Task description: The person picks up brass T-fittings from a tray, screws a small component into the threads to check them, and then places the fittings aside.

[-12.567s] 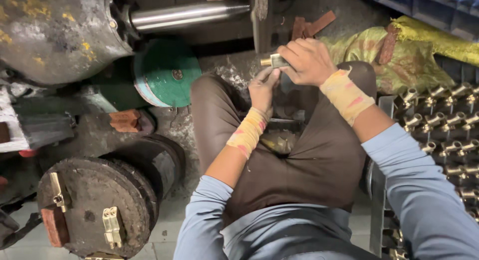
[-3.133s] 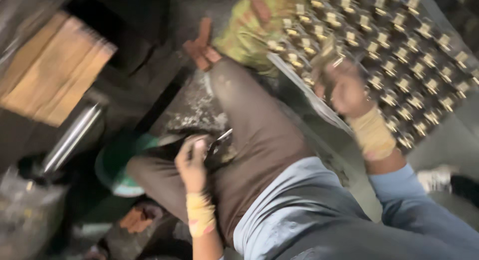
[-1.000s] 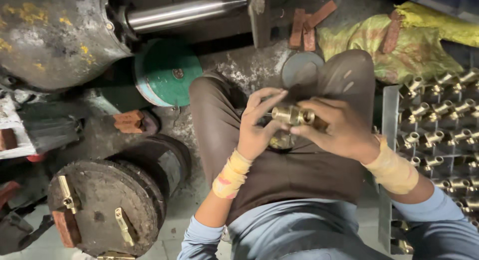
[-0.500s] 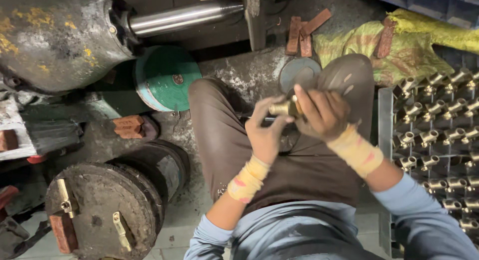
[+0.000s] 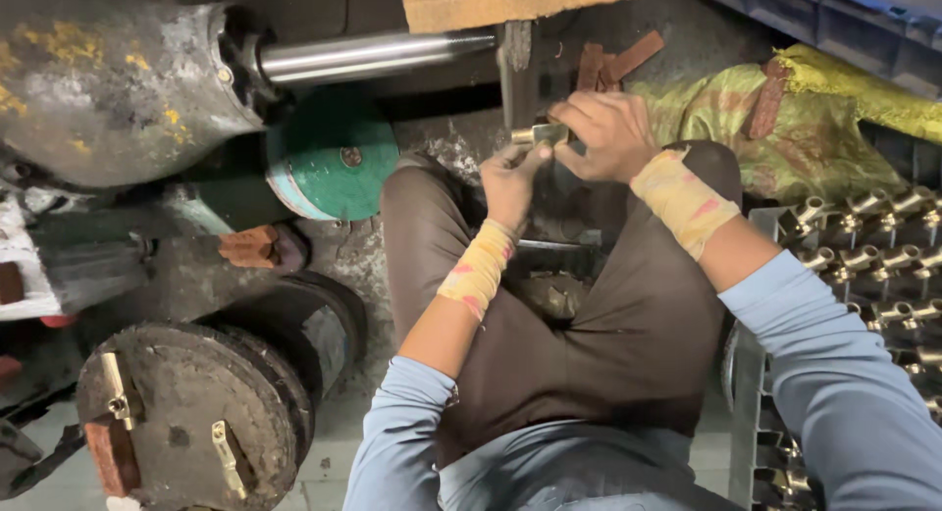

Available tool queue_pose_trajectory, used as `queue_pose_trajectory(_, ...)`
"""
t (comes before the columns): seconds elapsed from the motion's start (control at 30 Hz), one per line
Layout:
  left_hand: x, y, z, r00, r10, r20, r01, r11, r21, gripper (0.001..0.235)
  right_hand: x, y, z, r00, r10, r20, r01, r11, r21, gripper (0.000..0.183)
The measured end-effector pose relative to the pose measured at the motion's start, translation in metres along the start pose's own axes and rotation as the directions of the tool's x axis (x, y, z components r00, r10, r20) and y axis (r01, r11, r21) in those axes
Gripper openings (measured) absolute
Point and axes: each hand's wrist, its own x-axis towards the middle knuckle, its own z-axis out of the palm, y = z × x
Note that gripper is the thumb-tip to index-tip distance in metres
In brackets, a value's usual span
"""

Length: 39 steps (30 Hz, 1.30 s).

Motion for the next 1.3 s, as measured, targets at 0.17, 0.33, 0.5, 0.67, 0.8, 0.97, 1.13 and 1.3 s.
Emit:
queue_pose_trajectory(0.17,-0.004,0.0,0.002,0.994,-0.099,-0.038,0.093,0.985,-0.144,0.011,-0.004,0.012,0.011,0.97,0.164,0.178,-0.182,0.979,0.088,0.031)
queue_pose_trajectory(0.33,-0.003,-0.004,0.001,0.991,-0.133,-0.029,0.126,0.976,-0.175,0.011,-0.001,0.028,0.026,0.852,0.323,0.412,-0.456,0.844,0.282,0.039)
queue_pose_trajectory(0.5,0.001,-0.018,-0.001,0.992,-0.124,-0.015,0.12,0.98,-0.157,0.015,-0.001,0.051,0.044,0.736,0.309,0.603,-0.624,0.654,0.427,0.031)
queue_pose_trajectory(0.67,0.012,-0.017,-0.004,0.978,-0.21,0.012,0.208,0.959,-0.195,0.013,0.013,0.064,0.053,0.436,0.279,0.856,-0.896,0.216,0.387,0.03)
queue_pose_trajectory(0.8,0.005,0.021,-0.014,0.938,-0.33,0.109,0.343,0.93,-0.133,0.02,0.02,0.037,0.021,0.268,0.299,0.916,-0.962,0.035,0.27,0.026)
queue_pose_trajectory(0.97,-0.068,0.094,-0.037,0.962,-0.095,0.256,0.055,0.986,0.16,0.01,-0.04,-0.058,-0.054,0.781,0.269,0.564,-0.625,0.349,0.699,0.039)
queue_pose_trajectory(1.13,-0.126,0.154,-0.02,0.823,0.08,0.562,-0.265,0.93,0.254,0.012,-0.113,-0.145,-0.105,0.607,0.494,0.622,-0.474,-0.404,0.783,0.04)
queue_pose_trajectory(1.3,-0.146,0.175,0.013,0.668,0.171,0.724,-0.477,0.845,0.241,0.017,-0.18,-0.184,-0.141,0.635,0.734,0.241,-0.028,-0.29,0.957,0.044)
